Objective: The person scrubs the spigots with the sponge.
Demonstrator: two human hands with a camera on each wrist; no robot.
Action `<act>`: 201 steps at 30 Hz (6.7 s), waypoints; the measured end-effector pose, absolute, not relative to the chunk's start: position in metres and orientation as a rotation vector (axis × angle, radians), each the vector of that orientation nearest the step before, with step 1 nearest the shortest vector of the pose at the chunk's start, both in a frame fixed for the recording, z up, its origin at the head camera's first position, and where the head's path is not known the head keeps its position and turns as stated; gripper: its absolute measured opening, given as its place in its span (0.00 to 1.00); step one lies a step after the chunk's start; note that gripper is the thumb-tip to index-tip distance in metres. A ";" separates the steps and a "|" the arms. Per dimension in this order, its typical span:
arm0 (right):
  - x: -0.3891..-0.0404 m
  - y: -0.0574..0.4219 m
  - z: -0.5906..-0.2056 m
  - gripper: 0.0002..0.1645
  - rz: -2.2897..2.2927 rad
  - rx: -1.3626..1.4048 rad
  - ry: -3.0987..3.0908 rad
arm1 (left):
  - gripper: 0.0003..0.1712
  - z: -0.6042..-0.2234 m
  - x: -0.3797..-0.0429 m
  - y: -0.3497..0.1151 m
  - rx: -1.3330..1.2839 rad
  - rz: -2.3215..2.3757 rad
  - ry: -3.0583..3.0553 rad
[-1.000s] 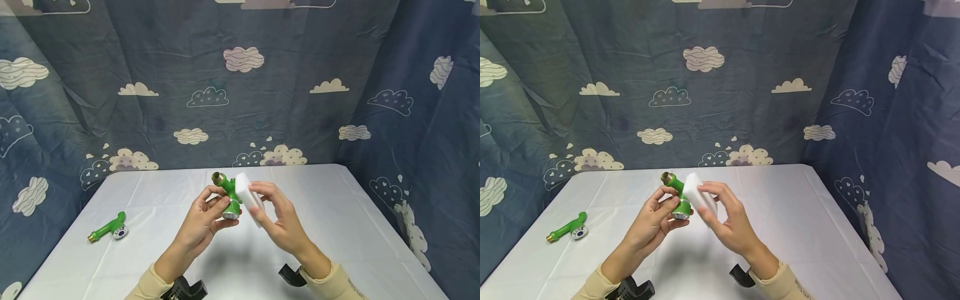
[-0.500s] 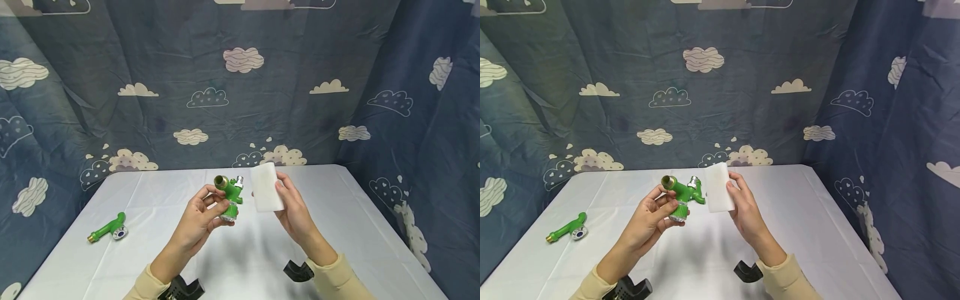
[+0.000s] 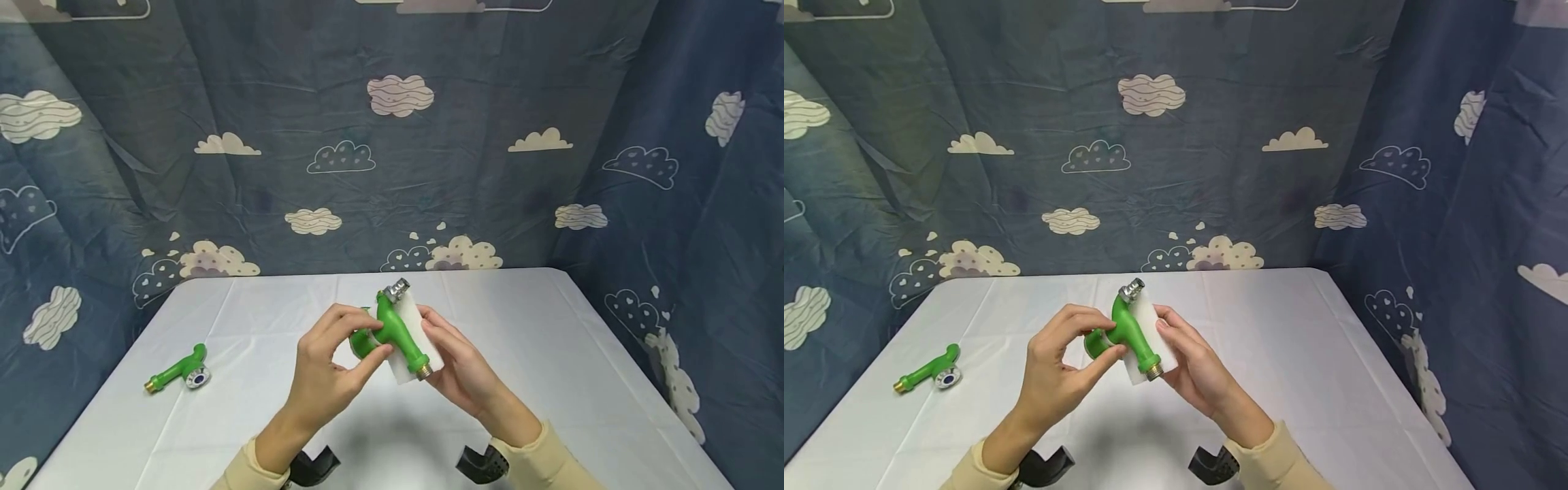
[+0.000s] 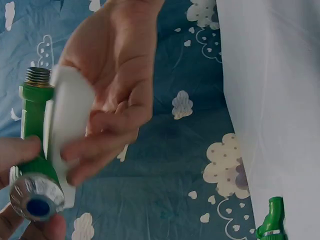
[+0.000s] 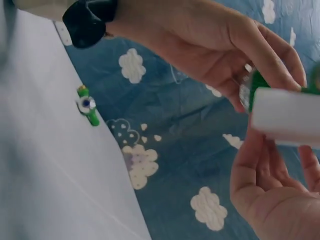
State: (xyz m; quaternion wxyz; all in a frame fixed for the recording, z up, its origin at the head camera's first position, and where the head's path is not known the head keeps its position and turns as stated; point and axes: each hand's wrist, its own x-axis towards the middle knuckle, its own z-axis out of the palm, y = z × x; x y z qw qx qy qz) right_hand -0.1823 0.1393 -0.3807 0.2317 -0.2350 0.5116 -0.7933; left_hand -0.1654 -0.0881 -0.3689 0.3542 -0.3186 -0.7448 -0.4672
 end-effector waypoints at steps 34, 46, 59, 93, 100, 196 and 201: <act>-0.179 0.134 -0.382 0.26 -1.586 -1.499 3.078 | 0.24 -0.376 -0.186 -0.102 -0.695 -1.518 -1.961; -0.197 0.145 -0.392 0.30 -1.403 -1.271 3.467 | 0.34 -0.369 -0.183 -0.105 -0.632 -2.108 -1.996; -0.164 0.128 -0.375 0.23 -1.625 -1.484 3.159 | 0.34 -0.373 -0.185 -0.105 -0.774 -2.304 -1.944; -0.179 0.138 -0.375 0.26 -1.302 -1.608 3.287 | 0.29 -0.365 -0.181 -0.112 -0.932 -1.230 -2.167; -0.192 0.147 -0.381 0.28 -1.455 -1.262 3.430 | 0.34 -0.363 -0.183 -0.119 -0.887 -1.659 -2.097; -0.168 0.135 -0.369 0.20 -1.535 -1.768 3.384 | 0.19 -0.375 -0.173 -0.091 -0.875 -2.522 -1.922; -0.183 0.145 -0.374 0.17 -1.551 -1.556 3.478 | 0.16 -0.377 -0.171 -0.092 -0.810 -2.646 -1.876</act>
